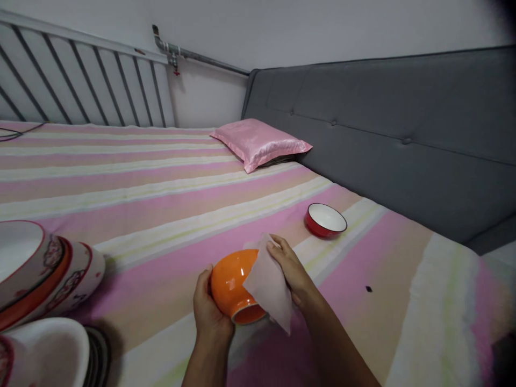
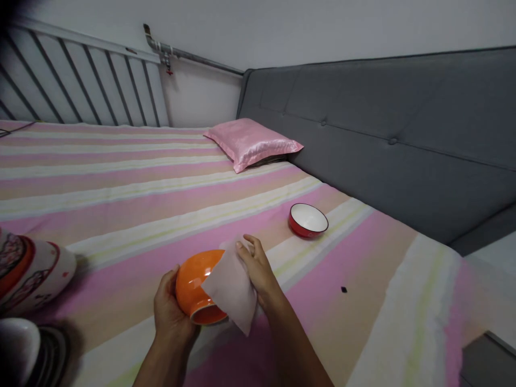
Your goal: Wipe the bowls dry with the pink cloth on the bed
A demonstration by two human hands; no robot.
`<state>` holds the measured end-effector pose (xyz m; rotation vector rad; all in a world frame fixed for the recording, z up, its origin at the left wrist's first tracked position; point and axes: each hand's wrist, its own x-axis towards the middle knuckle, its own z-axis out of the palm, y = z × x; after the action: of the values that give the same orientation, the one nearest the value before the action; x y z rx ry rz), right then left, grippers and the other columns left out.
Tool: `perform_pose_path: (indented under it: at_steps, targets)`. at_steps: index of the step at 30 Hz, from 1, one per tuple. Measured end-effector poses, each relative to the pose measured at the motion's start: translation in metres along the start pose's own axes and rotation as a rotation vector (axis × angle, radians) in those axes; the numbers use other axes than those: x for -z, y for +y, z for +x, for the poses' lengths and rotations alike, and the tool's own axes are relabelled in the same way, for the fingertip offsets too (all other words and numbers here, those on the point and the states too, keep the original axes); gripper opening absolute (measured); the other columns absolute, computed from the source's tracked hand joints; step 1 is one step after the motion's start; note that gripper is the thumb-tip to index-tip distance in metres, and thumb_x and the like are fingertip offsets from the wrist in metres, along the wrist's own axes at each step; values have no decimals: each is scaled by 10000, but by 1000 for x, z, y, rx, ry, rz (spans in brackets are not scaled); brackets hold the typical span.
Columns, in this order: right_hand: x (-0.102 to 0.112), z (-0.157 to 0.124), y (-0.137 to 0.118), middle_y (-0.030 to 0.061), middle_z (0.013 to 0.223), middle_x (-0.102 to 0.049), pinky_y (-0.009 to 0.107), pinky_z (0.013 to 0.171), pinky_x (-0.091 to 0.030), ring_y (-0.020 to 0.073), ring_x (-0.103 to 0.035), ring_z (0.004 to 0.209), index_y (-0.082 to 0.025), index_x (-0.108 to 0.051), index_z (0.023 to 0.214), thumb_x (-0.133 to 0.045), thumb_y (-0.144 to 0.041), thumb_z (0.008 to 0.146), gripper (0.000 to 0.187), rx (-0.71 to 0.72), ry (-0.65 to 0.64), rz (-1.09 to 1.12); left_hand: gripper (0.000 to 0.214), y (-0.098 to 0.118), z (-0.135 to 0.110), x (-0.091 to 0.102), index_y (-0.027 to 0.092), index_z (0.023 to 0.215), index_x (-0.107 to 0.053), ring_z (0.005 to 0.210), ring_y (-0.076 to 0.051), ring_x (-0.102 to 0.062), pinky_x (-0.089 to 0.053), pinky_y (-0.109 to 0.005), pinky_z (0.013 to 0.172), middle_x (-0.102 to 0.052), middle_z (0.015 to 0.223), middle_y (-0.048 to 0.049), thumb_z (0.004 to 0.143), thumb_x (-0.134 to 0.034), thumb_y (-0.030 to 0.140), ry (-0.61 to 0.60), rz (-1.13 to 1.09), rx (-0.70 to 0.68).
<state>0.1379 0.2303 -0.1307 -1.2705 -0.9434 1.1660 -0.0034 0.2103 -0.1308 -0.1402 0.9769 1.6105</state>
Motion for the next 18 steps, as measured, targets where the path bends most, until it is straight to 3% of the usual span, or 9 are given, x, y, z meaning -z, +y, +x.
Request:
perform_pose_path:
  at_steps: [3, 5, 8, 11, 14, 18]
  targets:
    - [-2, 0, 4, 107, 1211, -584, 386, 880, -494, 238, -603, 1073, -264, -379, 1353, -615, -551, 781, 682, -43, -8, -78, 116, 0, 2, 1, 192, 688, -536, 536, -124, -580, -481, -245, 532, -607, 627, 33, 650, -643, 215, -2, -8, -2]
    - [-3, 0, 5, 119, 1260, -542, 406, 949, -452, 235, -555, 1142, -251, -338, 1358, -594, -535, 801, 676, 70, 23, -142, 108, 0, 2, 1, 193, 685, -535, 538, -124, -579, -481, -245, 538, -604, 623, 33, 658, -637, 216, 0, -10, -4]
    - [-4, -2, 3, 96, 1163, -574, 394, 955, -428, 219, -548, 1094, -217, -475, 1171, -616, -461, 807, 460, 315, 165, -307, 102, 0, 2, 1, 191, 686, -536, 540, -127, -579, -483, -249, 546, -603, 621, 30, 664, -632, 219, -1, -7, -3]
    - [-9, -9, -4, 28, 854, -581, 317, 778, -456, 168, -555, 829, -202, -534, 818, -614, -358, 827, 176, 568, 283, -476, 98, 1, 4, 1, 187, 695, -541, 551, -128, -581, -480, -245, 555, -608, 632, 25, 664, -628, 218, -6, -8, -23]
    - [-14, -18, -11, -12, 679, -506, 260, 610, -408, 125, -471, 633, -198, -491, 679, -555, -299, 876, 230, 714, 210, -527, 77, 1, 5, 2, 185, 703, -548, 567, -128, -582, -479, -242, 568, -610, 642, 23, 674, -614, 214, -17, -13, -46]
    - [-14, -27, -20, 22, 764, -562, 287, 664, -434, 152, -518, 715, -193, -551, 795, -574, -339, 859, 161, 728, 28, -569, 35, 2, 8, 3, 186, 715, -566, 583, -132, -587, -489, -249, 594, -623, 661, 19, 694, -590, 201, -15, -51, -36]
